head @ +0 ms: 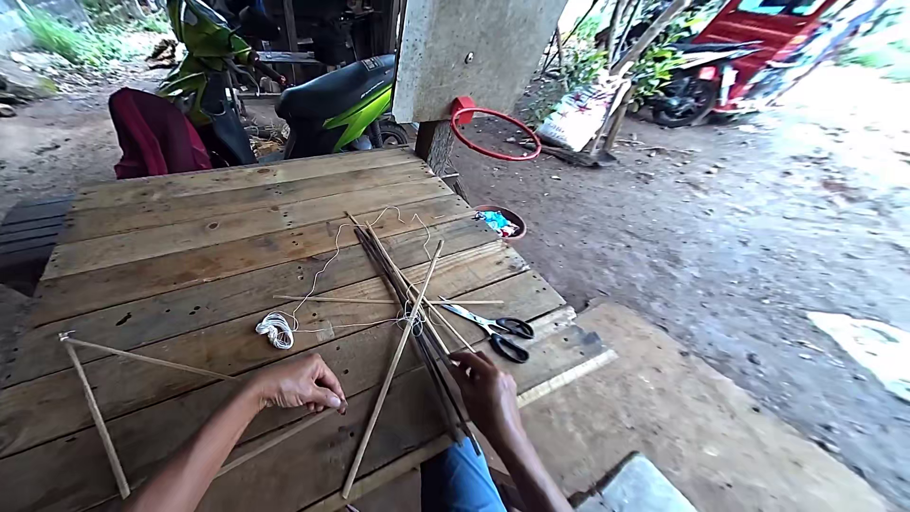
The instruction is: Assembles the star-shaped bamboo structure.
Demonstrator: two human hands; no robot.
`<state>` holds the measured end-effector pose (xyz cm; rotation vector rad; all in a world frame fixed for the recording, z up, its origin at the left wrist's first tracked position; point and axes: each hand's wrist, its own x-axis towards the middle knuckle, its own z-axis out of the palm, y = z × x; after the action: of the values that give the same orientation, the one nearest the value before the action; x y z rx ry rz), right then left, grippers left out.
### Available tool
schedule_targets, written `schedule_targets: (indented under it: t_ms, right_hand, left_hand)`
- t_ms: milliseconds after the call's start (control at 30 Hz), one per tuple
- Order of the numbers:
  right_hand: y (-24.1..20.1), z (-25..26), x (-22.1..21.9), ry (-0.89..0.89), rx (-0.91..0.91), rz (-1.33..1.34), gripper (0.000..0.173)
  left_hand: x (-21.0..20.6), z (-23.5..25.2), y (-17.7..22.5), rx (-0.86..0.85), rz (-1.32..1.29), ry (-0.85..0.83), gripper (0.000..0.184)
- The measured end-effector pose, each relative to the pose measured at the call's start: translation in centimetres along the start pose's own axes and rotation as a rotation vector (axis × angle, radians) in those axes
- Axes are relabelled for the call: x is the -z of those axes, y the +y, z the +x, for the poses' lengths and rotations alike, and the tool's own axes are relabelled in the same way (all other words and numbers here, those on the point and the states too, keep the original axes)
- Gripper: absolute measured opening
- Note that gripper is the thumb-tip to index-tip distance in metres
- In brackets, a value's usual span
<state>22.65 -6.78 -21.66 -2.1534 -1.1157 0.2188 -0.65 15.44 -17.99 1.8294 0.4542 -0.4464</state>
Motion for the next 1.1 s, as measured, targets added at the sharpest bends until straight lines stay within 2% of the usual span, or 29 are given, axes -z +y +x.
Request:
schedule_targets:
  t_ms: [133,367,467,600,700,767,933,1100]
  right_hand:
    - [1.9,3.5,-0.8,0.004,0.068,-0.105,0.025]
    - [2.2,7.6,-1.4,-0.077,0.104,-0.295,0.028]
    - [2.0,9.2,-0.7,-0.155,0.008,-0.296,0.026]
    - [2.4,10.5,0.5,-0.156,-0.043,-0.274,0.024]
    - [2.4,10.6,1.0,-0.126,-0.003,-0.207,0.026]
    - [2.3,10.7,1.0,-0.178,-0.01,-0.221,0.029]
    - [3.0,12.5,1.6,-0.255,-0.06,-0.246,0.023]
    - [3.7,14.7,4.7,-0.112,-0.123,-0.04,0.024]
  left_hand:
    - [1.7,0.2,-0.4,0.017,-0.06,0.052,0.014]
    - [3.6,0.4,-0.7,0.014,-0.131,0.107,0.017]
    - [4.1,0.4,-0.2,0.016,-0.152,0.173,0.017]
    - [4.6,0.8,-0.2,0.022,-0.183,0.253,0.017]
    - [5.1,1.1,-0.5,0.022,-0.184,0.261,0.017]
    - [5.2,1.3,-0.8,0.032,-0.183,0.256,0.018]
    - [5.1,1.4,-1.3,0.04,-0.178,0.24,0.018]
    - [4.6,1.1,-1.8,0.026,-0.176,0.214,0.018]
